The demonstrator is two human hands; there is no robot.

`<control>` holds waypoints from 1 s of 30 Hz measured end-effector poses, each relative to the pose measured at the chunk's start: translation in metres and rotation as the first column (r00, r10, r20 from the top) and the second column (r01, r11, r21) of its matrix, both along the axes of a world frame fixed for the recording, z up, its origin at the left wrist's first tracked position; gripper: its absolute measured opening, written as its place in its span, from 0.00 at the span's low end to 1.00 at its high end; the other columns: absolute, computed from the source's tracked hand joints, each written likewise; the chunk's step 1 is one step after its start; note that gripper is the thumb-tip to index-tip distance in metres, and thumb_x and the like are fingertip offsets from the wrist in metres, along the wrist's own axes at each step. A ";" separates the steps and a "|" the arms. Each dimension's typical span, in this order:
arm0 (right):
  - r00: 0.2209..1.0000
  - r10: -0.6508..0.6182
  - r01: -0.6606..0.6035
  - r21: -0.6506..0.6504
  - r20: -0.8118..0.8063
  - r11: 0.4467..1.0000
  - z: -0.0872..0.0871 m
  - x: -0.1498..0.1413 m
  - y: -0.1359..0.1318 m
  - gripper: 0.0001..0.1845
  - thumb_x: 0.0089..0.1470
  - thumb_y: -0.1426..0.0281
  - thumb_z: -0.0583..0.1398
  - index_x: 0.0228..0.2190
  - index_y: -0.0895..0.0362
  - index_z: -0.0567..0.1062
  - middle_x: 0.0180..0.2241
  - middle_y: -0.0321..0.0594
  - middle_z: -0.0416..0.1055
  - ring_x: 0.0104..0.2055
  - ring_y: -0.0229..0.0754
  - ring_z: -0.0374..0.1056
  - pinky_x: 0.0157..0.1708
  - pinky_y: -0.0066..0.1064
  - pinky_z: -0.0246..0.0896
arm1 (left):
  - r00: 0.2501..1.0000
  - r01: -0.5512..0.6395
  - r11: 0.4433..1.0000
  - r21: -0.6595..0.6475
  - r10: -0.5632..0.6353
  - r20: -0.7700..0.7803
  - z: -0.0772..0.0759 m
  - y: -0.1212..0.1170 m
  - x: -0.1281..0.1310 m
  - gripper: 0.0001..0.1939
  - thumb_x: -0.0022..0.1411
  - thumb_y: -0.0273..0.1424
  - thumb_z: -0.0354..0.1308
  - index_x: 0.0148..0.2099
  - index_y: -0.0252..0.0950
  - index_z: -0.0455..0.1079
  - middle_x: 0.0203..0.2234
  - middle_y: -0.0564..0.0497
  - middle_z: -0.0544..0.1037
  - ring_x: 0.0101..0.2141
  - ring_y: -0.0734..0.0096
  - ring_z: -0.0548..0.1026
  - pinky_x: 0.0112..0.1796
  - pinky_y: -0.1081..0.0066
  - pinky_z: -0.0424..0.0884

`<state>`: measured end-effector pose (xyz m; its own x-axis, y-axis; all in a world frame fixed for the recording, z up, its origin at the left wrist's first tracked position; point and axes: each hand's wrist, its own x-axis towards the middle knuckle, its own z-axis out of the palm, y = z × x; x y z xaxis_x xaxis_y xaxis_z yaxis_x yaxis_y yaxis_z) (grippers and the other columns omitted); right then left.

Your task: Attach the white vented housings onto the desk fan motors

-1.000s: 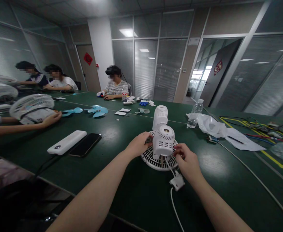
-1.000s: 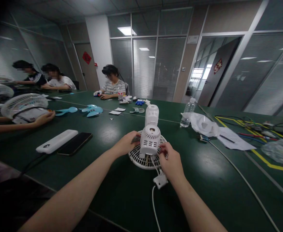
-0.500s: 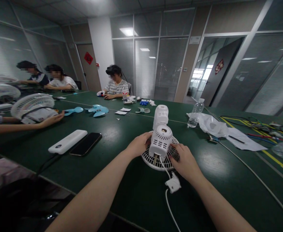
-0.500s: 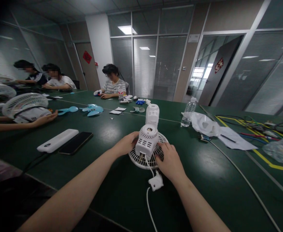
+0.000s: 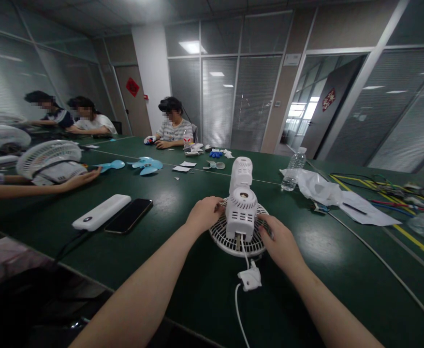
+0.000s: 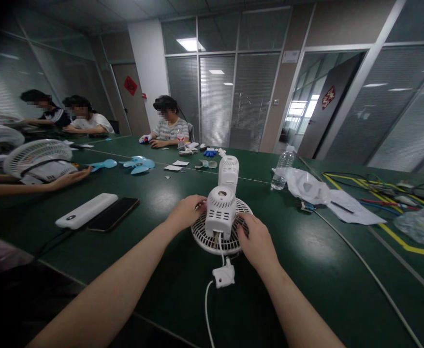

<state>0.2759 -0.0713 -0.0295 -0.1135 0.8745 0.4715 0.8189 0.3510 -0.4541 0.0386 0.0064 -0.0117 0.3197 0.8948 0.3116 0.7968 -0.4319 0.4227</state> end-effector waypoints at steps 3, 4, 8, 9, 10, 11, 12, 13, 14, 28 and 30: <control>0.996 -0.009 0.013 0.047 -0.090 0.999 0.005 -0.001 -0.004 0.17 0.62 0.67 0.48 0.49 0.53 0.67 0.50 0.44 0.68 0.52 0.48 0.65 0.53 0.44 0.59 | 0.998 -0.066 0.998 0.007 0.066 0.007 0.006 -0.004 0.000 0.13 0.63 0.38 0.50 0.47 0.43 0.71 0.38 0.50 0.78 0.39 0.62 0.74 0.40 0.65 0.68; 0.994 -0.014 0.022 0.068 -0.111 0.997 0.006 -0.002 -0.007 0.17 0.62 0.65 0.48 0.50 0.53 0.66 0.50 0.45 0.68 0.52 0.49 0.65 0.53 0.44 0.59 | 0.997 -0.082 0.997 -0.005 0.082 0.009 0.007 -0.006 0.001 0.13 0.63 0.39 0.50 0.46 0.44 0.71 0.36 0.50 0.78 0.37 0.63 0.75 0.37 0.66 0.68; 0.987 -0.012 0.028 0.101 -0.161 0.995 0.009 -0.009 -0.016 0.25 0.60 0.61 0.52 0.57 0.53 0.58 0.53 0.47 0.64 0.53 0.51 0.64 0.52 0.45 0.61 | 0.993 -0.119 0.992 -0.031 0.119 0.004 0.009 -0.011 0.002 0.14 0.63 0.43 0.49 0.42 0.44 0.72 0.30 0.52 0.78 0.31 0.66 0.74 0.29 0.71 0.64; 0.986 -0.024 0.040 0.091 -0.167 0.995 0.009 -0.011 -0.017 0.29 0.59 0.59 0.54 0.58 0.53 0.55 0.54 0.48 0.63 0.53 0.52 0.64 0.51 0.45 0.61 | 0.992 -0.123 0.992 -0.018 0.123 -0.002 0.009 -0.011 0.002 0.14 0.63 0.43 0.49 0.41 0.44 0.72 0.29 0.52 0.78 0.30 0.66 0.74 0.28 0.71 0.63; 0.984 -0.046 0.060 0.076 -0.170 0.995 0.008 -0.013 -0.017 0.33 0.57 0.58 0.56 0.59 0.54 0.53 0.55 0.50 0.61 0.53 0.53 0.64 0.51 0.46 0.62 | 0.992 -0.126 0.992 0.000 0.126 -0.010 0.009 -0.012 0.003 0.14 0.64 0.43 0.48 0.40 0.44 0.72 0.28 0.52 0.77 0.29 0.67 0.74 0.28 0.72 0.62; 0.983 -0.073 0.084 0.055 -0.170 0.995 0.007 -0.015 -0.017 0.37 0.54 0.57 0.58 0.60 0.54 0.51 0.56 0.51 0.60 0.54 0.55 0.63 0.50 0.47 0.62 | 0.992 -0.127 0.992 0.017 0.127 -0.018 0.008 -0.013 0.003 0.14 0.64 0.43 0.48 0.38 0.43 0.72 0.27 0.53 0.77 0.29 0.67 0.74 0.28 0.72 0.62; 0.981 -0.097 0.103 0.029 -0.169 0.994 0.006 -0.017 -0.017 0.40 0.52 0.56 0.59 0.60 0.55 0.50 0.57 0.52 0.59 0.54 0.56 0.63 0.50 0.47 0.62 | 0.992 -0.125 0.992 0.029 0.126 -0.026 0.008 -0.013 0.003 0.15 0.64 0.43 0.47 0.37 0.43 0.72 0.26 0.53 0.76 0.29 0.67 0.73 0.29 0.72 0.63; 0.979 -0.112 0.114 0.003 -0.170 0.993 0.005 -0.018 -0.016 0.42 0.51 0.55 0.60 0.60 0.55 0.50 0.57 0.53 0.59 0.53 0.56 0.64 0.49 0.47 0.63 | 0.992 -0.123 0.992 0.037 0.124 -0.027 0.007 -0.013 0.004 0.15 0.64 0.42 0.47 0.37 0.43 0.72 0.26 0.53 0.76 0.28 0.67 0.73 0.30 0.71 0.63; 0.978 -0.117 0.115 -0.023 -0.172 0.993 0.004 -0.019 -0.015 0.42 0.50 0.54 0.61 0.59 0.55 0.50 0.56 0.53 0.60 0.53 0.56 0.64 0.49 0.47 0.63 | 0.993 -0.113 0.993 0.039 0.114 -0.022 0.006 -0.012 0.004 0.14 0.64 0.41 0.47 0.37 0.42 0.72 0.26 0.53 0.76 0.28 0.67 0.73 0.31 0.71 0.64; 0.988 -0.087 0.082 -0.041 -0.125 0.996 0.009 -0.025 -0.015 0.42 0.48 0.60 0.62 0.60 0.51 0.51 0.56 0.45 0.64 0.55 0.53 0.64 0.52 0.45 0.62 | 0.985 0.110 0.993 0.041 -0.115 0.129 -0.031 0.018 0.005 0.21 0.65 0.41 0.48 0.57 0.40 0.65 0.55 0.48 0.68 0.55 0.60 0.65 0.57 0.61 0.60; 0.989 -0.096 0.089 -0.062 -0.115 0.994 0.010 -0.024 -0.016 0.42 0.47 0.60 0.61 0.60 0.51 0.51 0.55 0.45 0.65 0.54 0.53 0.65 0.51 0.45 0.62 | 0.973 0.079 0.996 0.043 -0.087 0.214 -0.034 0.025 0.003 0.20 0.63 0.41 0.51 0.54 0.40 0.67 0.52 0.48 0.71 0.52 0.60 0.68 0.55 0.62 0.62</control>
